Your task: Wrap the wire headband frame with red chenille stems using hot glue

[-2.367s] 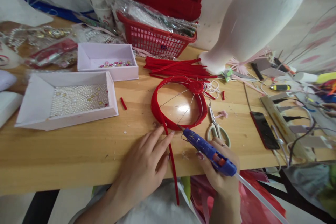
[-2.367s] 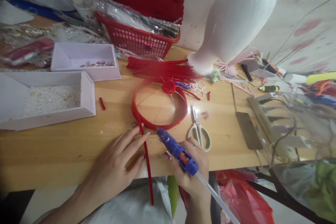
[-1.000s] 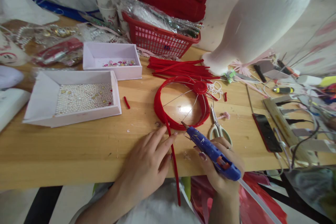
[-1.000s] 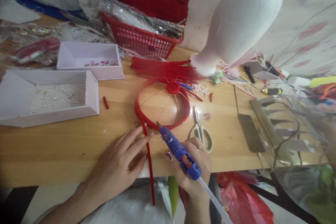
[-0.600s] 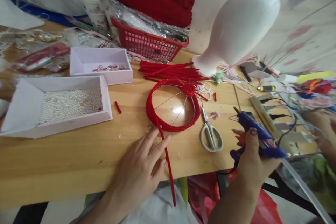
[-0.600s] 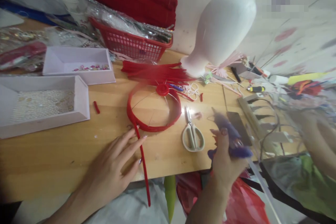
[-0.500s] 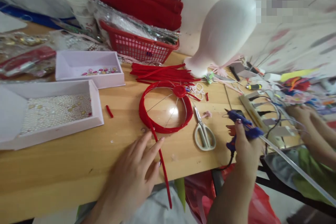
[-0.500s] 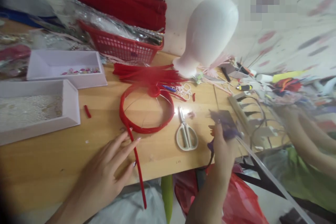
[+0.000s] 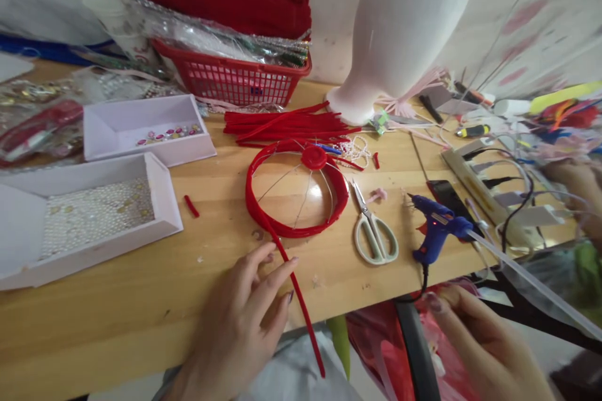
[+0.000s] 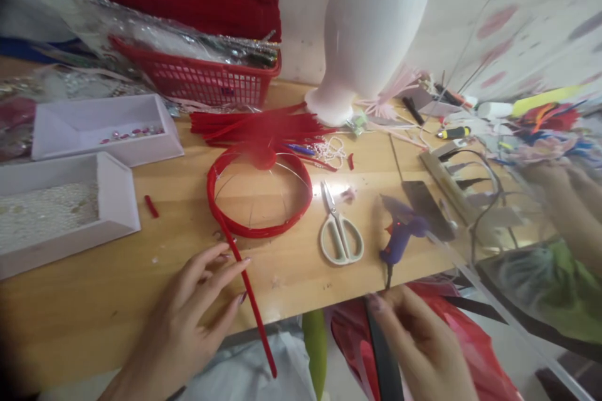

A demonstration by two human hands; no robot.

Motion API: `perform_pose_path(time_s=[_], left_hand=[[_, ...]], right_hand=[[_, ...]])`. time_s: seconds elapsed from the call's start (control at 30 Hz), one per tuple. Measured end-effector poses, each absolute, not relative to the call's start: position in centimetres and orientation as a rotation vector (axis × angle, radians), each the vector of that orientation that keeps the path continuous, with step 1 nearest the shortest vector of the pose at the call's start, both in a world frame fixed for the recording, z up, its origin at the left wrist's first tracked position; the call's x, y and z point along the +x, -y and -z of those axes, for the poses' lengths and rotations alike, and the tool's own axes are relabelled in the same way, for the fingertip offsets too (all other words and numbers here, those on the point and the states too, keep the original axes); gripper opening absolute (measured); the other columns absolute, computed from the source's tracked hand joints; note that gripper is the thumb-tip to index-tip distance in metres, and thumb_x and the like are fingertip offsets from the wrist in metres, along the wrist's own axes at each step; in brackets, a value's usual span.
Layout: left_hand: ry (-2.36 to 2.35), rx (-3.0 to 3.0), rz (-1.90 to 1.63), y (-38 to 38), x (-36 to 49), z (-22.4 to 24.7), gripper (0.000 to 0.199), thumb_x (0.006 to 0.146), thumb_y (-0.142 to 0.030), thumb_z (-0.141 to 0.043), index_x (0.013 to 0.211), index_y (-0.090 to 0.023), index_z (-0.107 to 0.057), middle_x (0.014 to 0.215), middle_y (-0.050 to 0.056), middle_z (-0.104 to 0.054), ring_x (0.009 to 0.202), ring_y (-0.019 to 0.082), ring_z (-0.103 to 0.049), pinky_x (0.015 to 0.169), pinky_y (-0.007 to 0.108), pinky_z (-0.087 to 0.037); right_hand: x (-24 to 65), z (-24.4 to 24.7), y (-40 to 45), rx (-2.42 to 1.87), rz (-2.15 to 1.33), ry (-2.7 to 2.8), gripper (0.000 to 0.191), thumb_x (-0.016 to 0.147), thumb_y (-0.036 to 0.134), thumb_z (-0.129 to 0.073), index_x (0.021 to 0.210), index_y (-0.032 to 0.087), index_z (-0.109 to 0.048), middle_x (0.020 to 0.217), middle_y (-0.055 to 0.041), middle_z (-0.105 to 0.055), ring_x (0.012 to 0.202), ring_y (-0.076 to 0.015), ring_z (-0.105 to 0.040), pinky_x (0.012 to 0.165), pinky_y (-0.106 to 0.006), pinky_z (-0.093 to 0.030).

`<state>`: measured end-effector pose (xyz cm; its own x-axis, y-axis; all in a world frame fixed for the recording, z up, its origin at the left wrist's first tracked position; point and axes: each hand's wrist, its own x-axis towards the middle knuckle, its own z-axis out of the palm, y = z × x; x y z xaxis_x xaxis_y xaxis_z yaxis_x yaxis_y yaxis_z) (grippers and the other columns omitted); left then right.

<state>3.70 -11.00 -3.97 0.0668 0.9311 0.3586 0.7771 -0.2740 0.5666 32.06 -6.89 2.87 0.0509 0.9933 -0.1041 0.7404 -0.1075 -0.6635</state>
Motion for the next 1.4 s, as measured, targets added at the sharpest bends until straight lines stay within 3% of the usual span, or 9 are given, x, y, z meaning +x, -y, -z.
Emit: perform_pose_path(time_s=[0.07, 0.13, 0.23, 0.33, 0.43, 0.67, 0.93, 1.2, 1.4], left_hand=[[-1.746, 2.129, -0.994, 10.9, 3.8, 3.8, 0.04, 0.093, -0.015, -0.053, 0.133, -0.024, -0.053, 0.136, 0.012, -0.053, 0.109, 0.022, -0.062, 0.087, 0.036, -0.057], [-1.771, 2.15, -0.987, 10.7, 4.0, 3.6, 0.041, 0.094, -0.015, -0.052, 0.134, -0.02, -0.051, 0.135, 0.013, -0.055, 0.116, 0.024, -0.06, 0.092, 0.037, -0.055], [-1.805, 2.187, -0.965, 10.3, 4.2, 3.4, 0.042, 0.094, -0.013, -0.05, 0.136, -0.017, -0.048, 0.135, 0.014, -0.057, 0.119, 0.025, -0.058, 0.093, 0.038, -0.054], [-1.83, 2.188, -0.937, 10.1, 4.4, 3.3, 0.046, 0.094, -0.013, -0.05, 0.139, -0.018, -0.046, 0.135, 0.013, -0.059, 0.118, 0.025, -0.06, 0.092, 0.039, -0.055], [-1.824, 2.147, -0.961, 10.1, 4.4, 3.3, 0.048, 0.094, -0.014, -0.051, 0.142, -0.019, -0.044, 0.137, 0.012, -0.058, 0.121, 0.024, -0.058, 0.095, 0.038, -0.054], [-1.837, 1.925, -1.161, 10.4, 4.4, 3.6, 0.044, 0.093, -0.009, -0.049, 0.135, -0.021, -0.049, 0.139, 0.011, -0.052, 0.122, 0.018, -0.056, 0.1, 0.031, -0.051], [-1.906, 2.044, -1.042, 10.0, 4.3, 3.1, 0.055, 0.093, -0.011, -0.051, 0.146, -0.015, -0.038, 0.151, 0.014, -0.043, 0.139, 0.025, -0.038, 0.114, 0.042, -0.037], [-1.931, 2.168, -0.931, 9.7, 4.4, 3.7, 0.061, 0.091, -0.011, -0.052, 0.149, -0.011, -0.036, 0.154, 0.013, -0.044, 0.14, 0.03, -0.036, 0.112, 0.047, -0.037], [-1.948, 2.187, -0.871, 9.8, 4.4, 3.9, 0.064, 0.09, -0.013, -0.052, 0.151, -0.011, -0.032, 0.156, 0.015, -0.043, 0.142, 0.031, -0.036, 0.111, 0.05, -0.039]], right_hand=[[28.6, -2.6, 7.4, -1.739, -0.84, 1.87, 0.028, 0.085, 0.051, -0.065, 0.09, 0.024, -0.065, 0.085, -0.0055, -0.071, 0.077, -0.022, -0.068, 0.066, -0.028, -0.057], [25.1, -1.7, 7.0, -1.588, -0.974, 2.013, 0.042, 0.082, 0.046, -0.07, 0.117, 0.024, -0.06, 0.104, -0.0086, -0.072, 0.093, -0.0248, -0.07, 0.076, -0.032, -0.058], [22.2, -0.1, 5.9, -1.438, -1.252, 2.073, 0.041, 0.093, 0.036, -0.06, 0.13, 0.024, -0.048, 0.094, -0.0045, -0.072, 0.084, -0.0203, -0.07, 0.077, -0.032, -0.056], [22.1, 0.3, 5.0, -1.427, -1.309, 2.003, 0.027, 0.097, 0.03, -0.05, 0.124, 0.024, -0.05, 0.076, 0.0013, -0.066, 0.069, -0.0161, -0.066, 0.064, -0.025, -0.053], [22.9, 0.0, 4.4, -1.451, -1.229, 1.923, 0.017, 0.098, 0.033, -0.051, 0.108, 0.023, -0.059, 0.079, -0.0008, -0.068, 0.071, -0.0158, -0.066, 0.061, -0.022, -0.052], [23.3, -0.2, 2.2, -1.482, -0.864, 1.996, 0.02, 0.093, 0.037, -0.06, 0.085, 0.024, -0.072, 0.077, -0.0009, -0.073, 0.068, -0.0158, -0.066, 0.063, -0.023, -0.05], [23.5, -0.8, 0.7, -1.527, -0.747, 2.022, 0.021, 0.089, 0.039, -0.063, 0.081, 0.023, -0.074, 0.072, -0.001, -0.074, 0.061, -0.0149, -0.064, 0.056, -0.023, -0.048], [24.1, -0.6, -0.5, -1.505, -0.736, 2.028, 0.027, 0.088, 0.037, -0.064, 0.11, 0.023, -0.069, 0.066, 0.002, -0.064, 0.056, -0.0136, -0.057, 0.049, -0.021, -0.044], [24.1, -0.7, -0.8, -1.368, -0.616, 2.187, 0.018, 0.093, 0.031, -0.059, 0.096, 0.022, -0.074, 0.076, -0.0017, -0.071, 0.063, -0.0147, -0.063, 0.06, -0.025, -0.048]])
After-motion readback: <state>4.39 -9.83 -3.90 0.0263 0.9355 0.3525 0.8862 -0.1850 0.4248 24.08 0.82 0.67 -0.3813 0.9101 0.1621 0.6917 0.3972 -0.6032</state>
